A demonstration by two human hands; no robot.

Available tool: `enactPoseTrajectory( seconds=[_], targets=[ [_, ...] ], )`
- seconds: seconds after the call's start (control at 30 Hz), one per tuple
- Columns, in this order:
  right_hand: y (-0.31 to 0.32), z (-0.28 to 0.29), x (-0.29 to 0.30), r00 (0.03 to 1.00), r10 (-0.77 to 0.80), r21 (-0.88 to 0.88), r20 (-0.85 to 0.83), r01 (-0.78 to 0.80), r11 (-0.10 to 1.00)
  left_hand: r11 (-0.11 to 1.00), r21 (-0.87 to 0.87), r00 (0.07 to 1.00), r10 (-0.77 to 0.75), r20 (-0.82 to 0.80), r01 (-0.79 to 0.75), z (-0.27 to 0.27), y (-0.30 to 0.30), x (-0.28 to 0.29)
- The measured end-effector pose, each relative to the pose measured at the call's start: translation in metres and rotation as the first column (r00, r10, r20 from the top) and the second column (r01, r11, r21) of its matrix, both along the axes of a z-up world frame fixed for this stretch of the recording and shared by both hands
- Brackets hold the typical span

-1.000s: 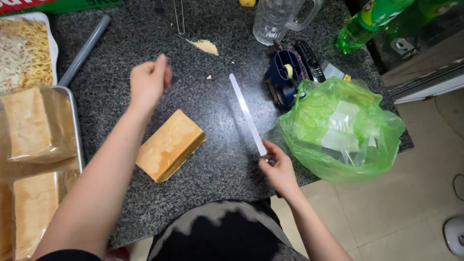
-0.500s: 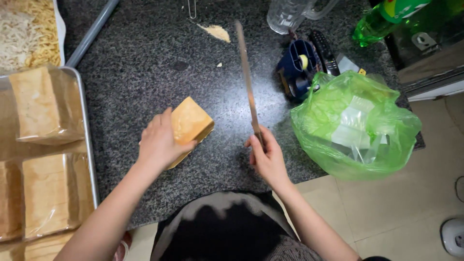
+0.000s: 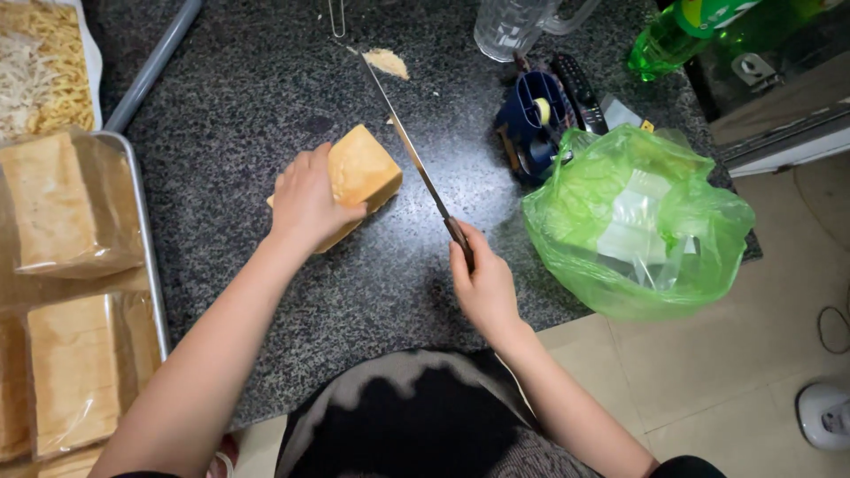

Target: The recorder packages slices of cake into plastic bags and then uses a knife to cut a larger block of cake into smaller portions.

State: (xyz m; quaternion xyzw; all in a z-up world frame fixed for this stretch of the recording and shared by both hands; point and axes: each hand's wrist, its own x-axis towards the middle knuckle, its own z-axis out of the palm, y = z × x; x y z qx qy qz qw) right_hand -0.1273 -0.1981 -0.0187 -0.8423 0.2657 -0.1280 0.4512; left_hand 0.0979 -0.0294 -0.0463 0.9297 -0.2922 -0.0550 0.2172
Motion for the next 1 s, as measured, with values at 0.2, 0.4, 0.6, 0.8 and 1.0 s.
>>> enactPoseTrajectory(
  seconds=[0.2,0.4,0.6,0.8,1.0],
  targets=[
    [-0.005,-0.019,-0.006,0.999,0.040,-0.113,0.011,-0.038,0.993,0.997,0.070,0.998,-0.005,-0.068,0.010,0.002,-0.016,0.004],
    [0.000,-0.001,0.000,0.994,0.108,-0.190,0.021,-0.102,0.976,0.994,-0.108,0.999,-0.004,0.046,0.009,-0.004,-0.033,0.000],
    [-0.003,0.006,0.001,0.990,0.135,-0.216,-0.035,-0.139,0.966,0.979,-0.202,0.998,0.020,0.067,-0.006,-0.005,-0.037,-0.003],
    [-0.005,0.012,-0.005,0.987,0.123,-0.247,-0.100,-0.145,0.958,0.974,-0.226,0.997,0.012,0.082,0.007,-0.005,-0.037,-0.005],
    [-0.010,0.011,-0.013,0.983,0.143,-0.243,-0.112,-0.166,0.956,0.975,-0.222,0.995,0.023,0.094,-0.002,-0.007,-0.038,-0.004]
  ],
)
